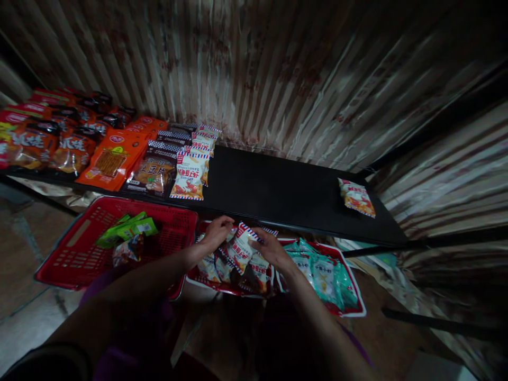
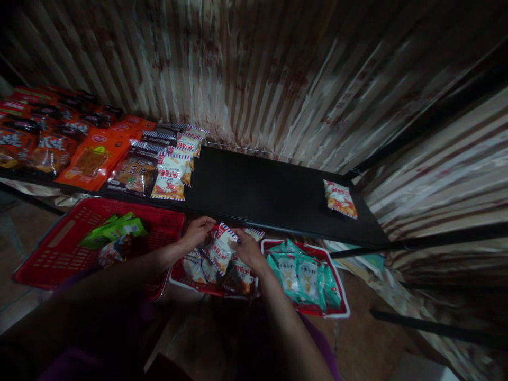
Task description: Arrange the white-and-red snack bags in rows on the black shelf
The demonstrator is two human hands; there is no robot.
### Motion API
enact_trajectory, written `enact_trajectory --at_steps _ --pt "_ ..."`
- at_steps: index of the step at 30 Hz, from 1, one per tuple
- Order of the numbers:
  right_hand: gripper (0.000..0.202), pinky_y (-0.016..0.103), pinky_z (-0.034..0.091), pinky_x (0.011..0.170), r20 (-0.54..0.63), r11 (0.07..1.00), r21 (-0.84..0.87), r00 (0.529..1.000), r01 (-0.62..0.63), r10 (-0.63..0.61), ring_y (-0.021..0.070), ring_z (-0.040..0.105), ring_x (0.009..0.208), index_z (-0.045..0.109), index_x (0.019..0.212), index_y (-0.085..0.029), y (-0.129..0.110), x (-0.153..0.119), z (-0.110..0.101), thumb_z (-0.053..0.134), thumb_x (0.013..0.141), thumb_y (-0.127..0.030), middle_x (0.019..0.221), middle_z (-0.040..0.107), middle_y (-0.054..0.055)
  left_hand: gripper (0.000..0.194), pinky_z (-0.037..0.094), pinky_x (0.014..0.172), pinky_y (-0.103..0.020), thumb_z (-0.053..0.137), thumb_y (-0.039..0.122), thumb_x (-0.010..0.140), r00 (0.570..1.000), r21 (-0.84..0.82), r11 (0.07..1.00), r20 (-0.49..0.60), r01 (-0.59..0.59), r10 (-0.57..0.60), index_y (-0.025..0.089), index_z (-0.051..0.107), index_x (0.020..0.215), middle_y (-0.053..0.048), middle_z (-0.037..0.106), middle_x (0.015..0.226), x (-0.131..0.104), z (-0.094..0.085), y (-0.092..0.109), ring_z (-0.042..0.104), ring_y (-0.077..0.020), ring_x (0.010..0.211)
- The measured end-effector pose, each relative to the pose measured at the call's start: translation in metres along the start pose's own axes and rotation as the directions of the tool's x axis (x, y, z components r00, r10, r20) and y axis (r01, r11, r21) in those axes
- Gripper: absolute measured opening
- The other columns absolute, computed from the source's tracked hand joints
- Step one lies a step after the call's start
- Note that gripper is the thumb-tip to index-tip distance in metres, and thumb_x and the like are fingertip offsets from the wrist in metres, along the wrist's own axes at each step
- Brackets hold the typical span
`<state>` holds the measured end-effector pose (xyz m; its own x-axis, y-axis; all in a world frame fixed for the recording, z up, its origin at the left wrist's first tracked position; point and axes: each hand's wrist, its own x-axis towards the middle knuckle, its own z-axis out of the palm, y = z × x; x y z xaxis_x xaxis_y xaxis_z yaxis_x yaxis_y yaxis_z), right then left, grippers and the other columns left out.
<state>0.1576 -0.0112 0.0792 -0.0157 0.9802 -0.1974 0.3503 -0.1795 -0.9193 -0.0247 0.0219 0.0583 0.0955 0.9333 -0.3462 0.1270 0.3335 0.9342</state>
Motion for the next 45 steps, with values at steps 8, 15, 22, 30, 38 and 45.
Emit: enact_trajectory --at_steps 8,15,22,30,38,45 --pt "0.041 0.033 0.048 0.077 0.211 0.94 0.309 0.974 -0.144 0.08 0.0185 0.064 0.079 0.066 0.097 -0.02 -0.038 -0.013 -0.034 0.076 0.06 -0.036 0.091 0.071 0.002 0.028 0.044 0.082 -0.028 0.057 0.039 0.076 0.94 -0.298 0.955 0.327 0.001 0.101 0.015 0.064 0.089 -0.003 0.065 0.09 -0.028 0.003 0.016 0.058 -0.0176 0.089" --pt "0.04 0.024 0.045 0.061 0.121 0.888 0.418 0.981 -0.19 0.153 0.0114 0.06 0.06 0.067 0.092 -0.022 -0.041 -0.014 -0.048 0.08 0.056 -0.036 0.073 0.07 -0.002 0.042 0.044 0.082 -0.032 0.073 0.036 0.065 0.89 -0.364 0.914 0.457 0.18 0.007 0.017 0.062 0.101 -0.006 0.065 0.096 -0.035 -0.003 0.021 0.06 -0.0191 0.088" --pt "0.035 0.025 0.045 0.059 -0.002 0.906 0.393 0.985 -0.16 0.175 0.0112 0.058 0.058 0.07 0.081 -0.02 -0.047 -0.012 -0.044 0.079 0.056 -0.044 0.07 0.069 -0.002 0.049 0.043 0.088 -0.035 0.077 0.031 0.064 0.868 -0.377 0.922 0.483 0.089 0.114 0.016 0.059 0.107 -0.009 0.063 0.108 -0.044 -0.002 0.02 0.059 -0.0204 0.096" --pt "0.033 0.022 0.039 0.051 -0.124 0.942 0.328 0.986 -0.064 0.11 0.009 0.05 0.051 0.064 0.068 -0.019 -0.047 -0.003 -0.038 0.079 0.052 -0.044 0.059 0.061 -0.004 0.049 0.039 0.095 -0.038 0.071 0.034 0.069 0.887 -0.212 0.971 0.417 -0.114 0.196 0.015 0.056 0.112 -0.011 0.059 0.116 -0.041 -0.004 0.011 0.054 -0.0237 0.108" --pt "0.029 0.021 0.033 0.045 -0.21 0.971 0.232 0.978 0.055 -0.006 0.0078 0.042 0.046 0.059 0.066 -0.019 -0.038 0.009 -0.036 0.072 0.059 -0.045 0.054 0.053 -0.005 0.046 0.042 0.091 -0.037 0.066 0.041 0.073 0.875 -0.167 0.976 0.441 -0.136 0.197 0.015 0.054 0.11 -0.009 0.06 0.107 -0.046 -0.007 0.012 0.056 -0.0226 0.101" --pt "0.033 0.023 0.037 0.048 -0.105 0.968 0.253 0.994 0.003 0.024 0.0095 0.047 0.048 0.063 0.065 -0.018 -0.043 0.014 -0.03 0.075 0.055 -0.047 0.055 0.059 -0.003 0.051 0.037 0.098 -0.038 0.068 0.042 0.072 0.874 -0.222 0.971 0.451 -0.088 0.182 0.016 0.053 0.114 -0.011 0.056 0.121 -0.047 -0.008 0.021 0.051 -0.0233 0.113"
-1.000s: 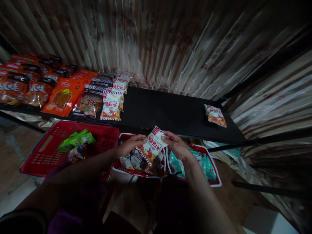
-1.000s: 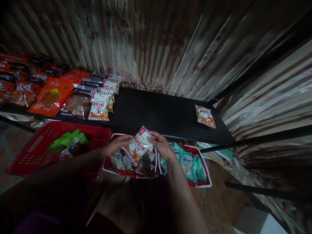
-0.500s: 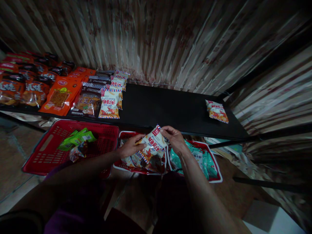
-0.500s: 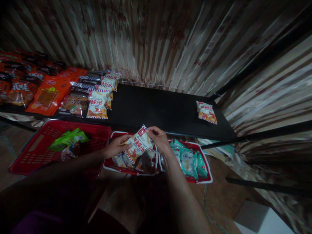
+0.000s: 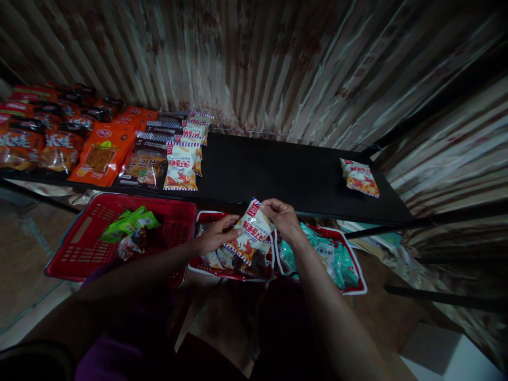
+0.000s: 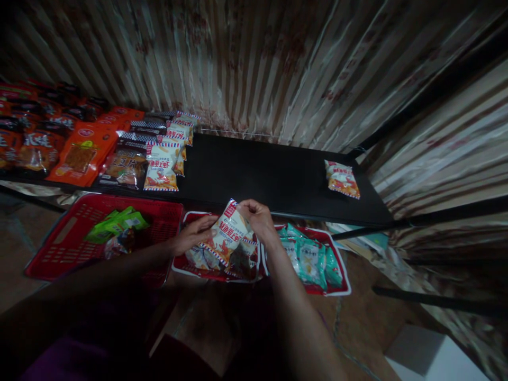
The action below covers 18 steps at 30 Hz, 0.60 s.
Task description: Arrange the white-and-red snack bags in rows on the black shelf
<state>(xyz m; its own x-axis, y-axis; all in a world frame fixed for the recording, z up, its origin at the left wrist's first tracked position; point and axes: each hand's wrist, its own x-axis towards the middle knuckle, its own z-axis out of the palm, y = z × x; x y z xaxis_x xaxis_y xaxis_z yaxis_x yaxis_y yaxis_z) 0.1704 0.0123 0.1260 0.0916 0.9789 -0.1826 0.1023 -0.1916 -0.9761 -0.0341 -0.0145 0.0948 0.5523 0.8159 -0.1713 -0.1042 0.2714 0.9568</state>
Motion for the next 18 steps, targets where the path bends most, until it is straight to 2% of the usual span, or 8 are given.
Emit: enact_trajectory --at_steps 2,5,8,12,18 --pt "0.033 0.023 0.038 0.049 0.027 1.0 0.007 1.0 -0.006 0.006 0.0094 0.048 0.048 0.063 0.064 -0.017 -0.001 -0.001 0.005 0.076 0.054 -0.046 0.055 0.06 -0.003 0.05 0.04 0.095 -0.038 0.069 0.042 0.071 1.0 -0.063 0.998 0.008 0.028 -0.028 0.017 0.054 0.112 -0.011 0.058 0.119 0.001 0.004 0.002 0.054 -0.0234 0.11" --pt "0.033 0.022 0.038 0.049 0.074 1.0 0.007 0.997 -0.015 0.014 0.0091 0.048 0.049 0.065 0.065 -0.017 -0.002 -0.001 0.011 0.077 0.053 -0.046 0.056 0.06 -0.003 0.047 0.046 0.083 -0.035 0.07 0.043 0.07 0.995 -0.168 0.981 0.047 0.092 -0.086 0.015 0.056 0.105 -0.01 0.064 0.106 0.003 0.01 0.003 0.061 -0.0207 0.093" --pt "0.033 0.022 0.038 0.05 0.075 1.0 0.01 0.997 -0.012 0.011 0.0095 0.05 0.052 0.066 0.07 -0.017 -0.002 0.001 0.01 0.075 0.057 -0.047 0.06 0.062 -0.002 0.043 0.048 0.078 -0.033 0.073 0.041 0.068 0.997 -0.193 0.978 -0.004 0.075 -0.077 0.014 0.058 0.097 -0.008 0.066 0.096 0.005 0.012 0.003 0.063 -0.0179 0.082" --pt "0.035 0.024 0.042 0.058 -0.018 0.999 0.033 1.0 0.012 -0.011 0.0114 0.054 0.061 0.068 0.082 -0.02 -0.006 -0.001 0.002 0.074 0.06 -0.047 0.071 0.065 -0.001 0.045 0.049 0.074 -0.033 0.073 0.042 0.067 0.996 -0.226 0.974 -0.075 0.031 -0.049 0.014 0.057 0.099 -0.007 0.067 0.092 0.008 0.007 0.004 0.064 -0.0188 0.078" --pt "0.034 0.026 0.042 0.059 0.051 0.998 0.014 0.997 -0.054 0.053 0.0119 0.053 0.059 0.068 0.078 -0.019 -0.012 -0.008 -0.003 0.075 0.058 -0.046 0.068 0.065 -0.002 0.044 0.05 0.074 -0.034 0.073 0.04 0.067 0.986 -0.227 0.974 -0.164 -0.008 -0.03 0.014 0.057 0.099 -0.008 0.068 0.088 0.011 0.003 0.005 0.065 -0.0214 0.08"
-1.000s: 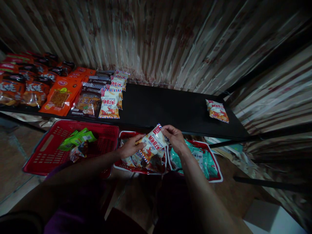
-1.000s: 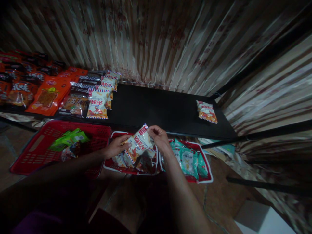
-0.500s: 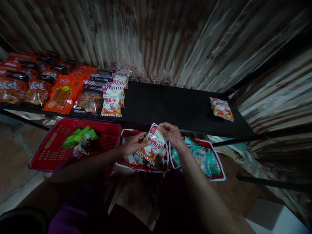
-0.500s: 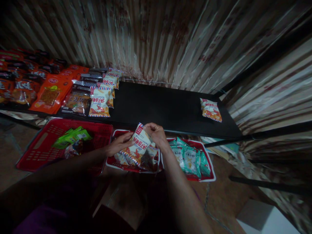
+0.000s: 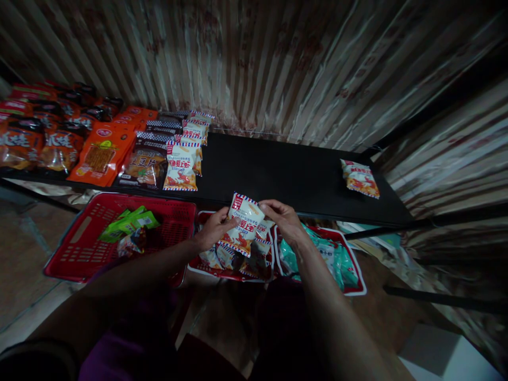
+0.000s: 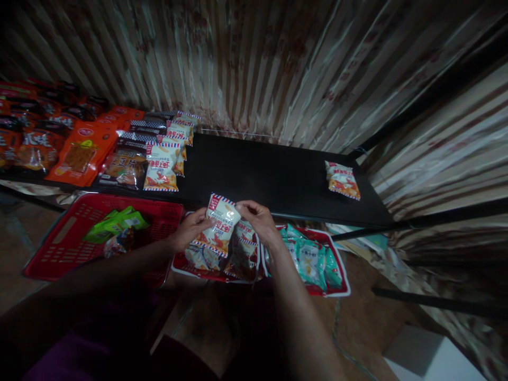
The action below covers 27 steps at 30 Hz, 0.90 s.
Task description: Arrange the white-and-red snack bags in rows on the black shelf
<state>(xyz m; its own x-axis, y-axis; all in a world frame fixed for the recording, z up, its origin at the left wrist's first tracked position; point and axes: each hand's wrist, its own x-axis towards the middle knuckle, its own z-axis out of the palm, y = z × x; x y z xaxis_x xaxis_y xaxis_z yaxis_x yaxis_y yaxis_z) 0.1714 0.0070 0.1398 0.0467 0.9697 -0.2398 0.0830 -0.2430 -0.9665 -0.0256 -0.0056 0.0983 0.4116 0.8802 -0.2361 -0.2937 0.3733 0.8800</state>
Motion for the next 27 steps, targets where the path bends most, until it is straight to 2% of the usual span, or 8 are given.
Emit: enact_trajectory --at_steps 5,11,16,19,22,27 --pt "0.031 0.023 0.038 0.054 -0.091 0.998 0.067 0.996 0.012 -0.006 0.0095 0.049 0.053 0.064 0.07 -0.019 0.001 0.003 0.003 0.079 0.052 -0.04 0.059 0.06 -0.005 0.043 0.05 0.075 -0.035 0.07 0.037 0.071 0.997 -0.013 1.0 0.078 0.007 -0.005 0.014 0.056 0.105 -0.009 0.067 0.096 0.0 0.0 -0.001 0.065 -0.0204 0.08" --pt "0.028 0.023 0.037 0.053 -0.17 0.995 0.057 0.983 0.08 -0.069 0.0097 0.047 0.051 0.063 0.068 -0.019 0.005 0.009 0.003 0.077 0.053 -0.039 0.058 0.059 -0.004 0.049 0.048 0.085 -0.037 0.07 0.034 0.072 0.987 -0.095 0.995 0.161 0.034 -0.018 0.017 0.053 0.115 -0.011 0.063 0.112 -0.002 0.001 -0.003 0.063 -0.0232 0.095" --pt "0.03 0.024 0.039 0.054 -0.192 0.991 0.07 0.977 0.111 -0.096 0.0108 0.05 0.054 0.064 0.073 -0.021 0.008 0.012 0.004 0.076 0.056 -0.043 0.062 0.06 -0.004 0.05 0.048 0.085 -0.037 0.07 0.033 0.072 0.99 -0.113 0.993 0.142 0.021 -0.005 0.017 0.053 0.116 -0.01 0.064 0.11 -0.001 0.002 -0.002 0.063 -0.0236 0.095" --pt "0.037 0.024 0.043 0.058 -0.175 0.984 0.106 0.977 0.144 -0.124 0.0122 0.055 0.062 0.064 0.087 -0.023 0.009 0.014 0.005 0.071 0.063 -0.05 0.073 0.064 -0.002 0.05 0.048 0.084 -0.037 0.071 0.033 0.071 0.996 -0.105 0.995 0.084 -0.005 0.014 0.016 0.053 0.115 -0.01 0.066 0.107 0.003 0.002 0.004 0.064 -0.0239 0.093" --pt "0.047 0.027 0.047 0.065 -0.145 0.97 0.174 0.979 0.168 -0.143 0.0149 0.061 0.073 0.061 0.101 -0.026 0.008 0.016 0.007 0.063 0.069 -0.059 0.088 0.067 0.002 0.047 0.048 0.085 -0.038 0.07 0.034 0.072 0.996 -0.121 0.989 0.028 -0.081 0.085 0.016 0.054 0.112 -0.009 0.066 0.106 0.011 0.004 0.013 0.064 -0.0241 0.094" --pt "0.046 0.032 0.051 0.074 0.033 0.971 0.225 0.995 0.083 -0.093 0.0198 0.064 0.087 0.063 0.102 -0.026 0.003 0.01 0.012 0.061 0.071 -0.06 0.099 0.069 0.004 0.042 0.049 0.085 -0.037 0.068 0.035 0.074 0.975 -0.169 0.961 -0.049 -0.22 0.215 0.015 0.054 0.109 -0.008 0.066 0.104 0.026 0.007 0.028 0.064 -0.0221 0.092"
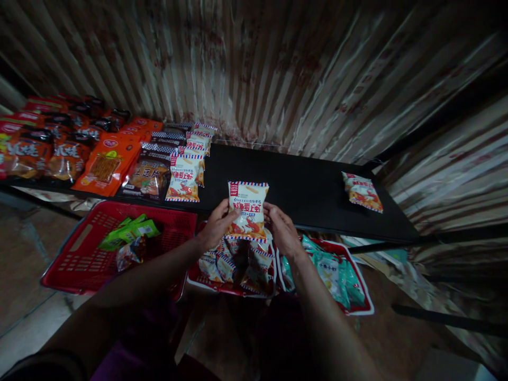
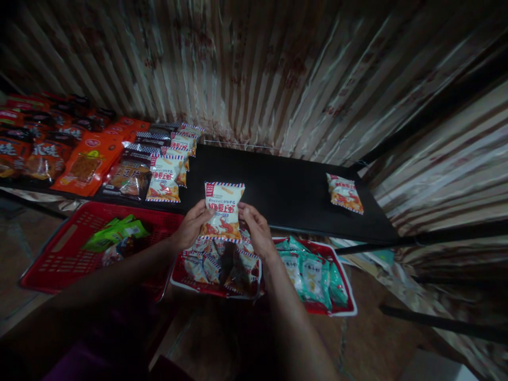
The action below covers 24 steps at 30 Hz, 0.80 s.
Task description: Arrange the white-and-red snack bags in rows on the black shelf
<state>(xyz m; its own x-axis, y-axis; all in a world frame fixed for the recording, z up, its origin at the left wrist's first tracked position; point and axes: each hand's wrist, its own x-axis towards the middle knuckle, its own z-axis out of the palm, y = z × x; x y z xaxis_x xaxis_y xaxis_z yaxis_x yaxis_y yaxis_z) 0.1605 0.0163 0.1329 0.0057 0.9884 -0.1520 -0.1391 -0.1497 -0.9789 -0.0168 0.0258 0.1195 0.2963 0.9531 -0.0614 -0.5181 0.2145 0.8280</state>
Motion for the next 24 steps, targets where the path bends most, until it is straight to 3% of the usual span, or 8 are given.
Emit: enact_trajectory --at_steps 3,6,15,20,24 --pt "0.044 0.034 0.051 0.079 0.081 0.999 0.008 0.996 -0.031 0.03 0.022 0.063 0.094 0.062 0.105 -0.026 -0.001 -0.003 0.003 0.066 0.07 -0.053 0.103 0.068 0.003 0.042 0.049 0.083 -0.035 0.069 0.036 0.073 0.997 -0.005 0.999 -0.054 -0.052 0.052 0.016 0.053 0.107 -0.007 0.067 0.099 0.008 0.004 0.006 0.064 -0.0201 0.088" --pt "0.046 0.033 0.052 0.079 0.09 0.999 0.007 0.995 -0.031 0.031 0.0215 0.061 0.097 0.062 0.105 -0.026 0.0 -0.004 0.007 0.072 0.066 -0.048 0.103 0.068 0.003 0.043 0.05 0.081 -0.034 0.07 0.036 0.071 0.989 -0.002 0.996 -0.12 -0.085 0.084 0.016 0.053 0.105 -0.006 0.067 0.096 0.015 0.007 0.009 0.064 -0.0193 0.085" --pt "0.044 0.032 0.055 0.075 0.083 0.997 0.041 0.995 -0.058 0.054 0.017 0.064 0.08 0.062 0.102 -0.025 0.008 -0.002 0.018 0.076 0.063 -0.04 0.097 0.068 0.0 0.042 0.048 0.084 -0.037 0.069 0.038 0.071 0.982 -0.052 0.996 -0.174 -0.077 0.067 0.017 0.054 0.104 -0.006 0.067 0.097 0.021 0.005 0.006 0.064 -0.021 0.088" --pt "0.04 0.025 0.055 0.066 -0.011 0.99 0.111 0.996 -0.082 0.083 0.0115 0.062 0.068 0.064 0.095 -0.025 0.013 0.002 0.02 0.079 0.059 -0.035 0.09 0.069 -0.002 0.043 0.044 0.092 -0.037 0.066 0.035 0.074 0.993 -0.161 0.986 -0.111 -0.052 0.034 0.017 0.053 0.111 -0.006 0.065 0.103 0.016 0.0 0.002 0.061 -0.0217 0.099" --pt "0.041 0.025 0.055 0.062 -0.076 0.989 0.13 0.994 -0.074 0.084 0.0108 0.062 0.063 0.064 0.094 -0.024 0.013 0.005 0.022 0.08 0.058 -0.035 0.085 0.069 -0.002 0.058 0.043 0.092 -0.036 0.071 0.023 0.067 0.985 -0.126 0.992 -0.173 -0.016 -0.006 0.018 0.048 0.12 -0.005 0.065 0.099 0.013 -0.002 0.001 0.061 -0.0198 0.096"
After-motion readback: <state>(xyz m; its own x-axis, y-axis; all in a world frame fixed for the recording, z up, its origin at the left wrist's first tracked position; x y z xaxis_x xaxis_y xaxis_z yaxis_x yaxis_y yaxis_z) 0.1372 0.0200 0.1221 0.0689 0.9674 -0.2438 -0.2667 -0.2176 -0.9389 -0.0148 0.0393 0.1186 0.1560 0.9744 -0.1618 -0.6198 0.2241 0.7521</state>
